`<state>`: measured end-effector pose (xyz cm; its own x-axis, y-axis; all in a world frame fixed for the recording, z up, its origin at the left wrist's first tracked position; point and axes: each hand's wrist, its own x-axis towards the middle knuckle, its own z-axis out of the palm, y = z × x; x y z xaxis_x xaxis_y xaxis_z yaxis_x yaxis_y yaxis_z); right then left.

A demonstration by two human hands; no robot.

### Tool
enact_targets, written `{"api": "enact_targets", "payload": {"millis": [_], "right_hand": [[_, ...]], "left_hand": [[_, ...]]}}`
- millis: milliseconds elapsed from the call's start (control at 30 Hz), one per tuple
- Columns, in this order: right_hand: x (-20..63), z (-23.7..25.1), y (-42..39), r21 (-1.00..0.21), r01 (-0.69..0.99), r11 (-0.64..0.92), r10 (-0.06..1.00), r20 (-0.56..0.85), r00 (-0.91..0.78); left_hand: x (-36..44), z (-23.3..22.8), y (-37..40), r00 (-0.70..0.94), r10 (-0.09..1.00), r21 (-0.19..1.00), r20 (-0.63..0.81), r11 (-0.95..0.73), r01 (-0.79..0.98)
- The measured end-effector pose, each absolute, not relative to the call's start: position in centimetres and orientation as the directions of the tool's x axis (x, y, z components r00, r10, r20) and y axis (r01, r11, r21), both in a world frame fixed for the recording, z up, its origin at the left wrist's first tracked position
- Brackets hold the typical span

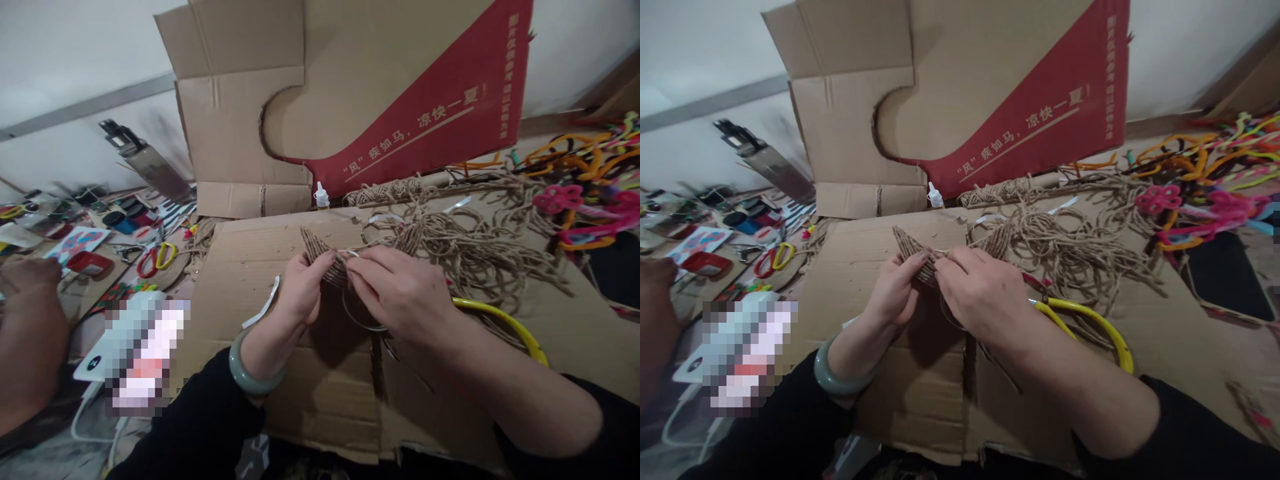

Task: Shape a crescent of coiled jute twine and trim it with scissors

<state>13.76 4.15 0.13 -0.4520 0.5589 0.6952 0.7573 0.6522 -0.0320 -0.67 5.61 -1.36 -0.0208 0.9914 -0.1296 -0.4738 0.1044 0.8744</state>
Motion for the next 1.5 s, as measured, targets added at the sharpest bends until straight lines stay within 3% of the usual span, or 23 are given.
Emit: {"api": "enact_targets", "payload": {"millis": [133, 400, 1167, 1500], "right_hand": [[13.4, 0.1, 3.8, -0.054, 0.779, 0.625, 0.600, 0.672, -0.434], [13.0, -0.3, 3.6, 0.064, 0.816, 0.574, 0.605, 0.639, -0.475], [14.7, 0.5, 3.9, -0.109, 0.744, 0.659, 0.658, 0.562, -0.501], [14.2, 0.5, 3.8, -0.010, 0.790, 0.613, 0.639, 0.594, -0.489]], "left_hand": [[-0.8, -1.2, 5.9, -0.075, 0.990, 0.878, -0.123, 0.073, -0.473], [-0.8, -1.4, 6.2, -0.103, 0.992, 0.883, -0.080, 0.022, -0.469], [-1.4, -1.6, 5.8, 0.048, 0.998, 0.930, -0.042, 0.056, -0.363], [-1.4, -1.7, 5.8, 0.030, 0.997, 0.927, -0.073, 0.079, -0.367]]}}
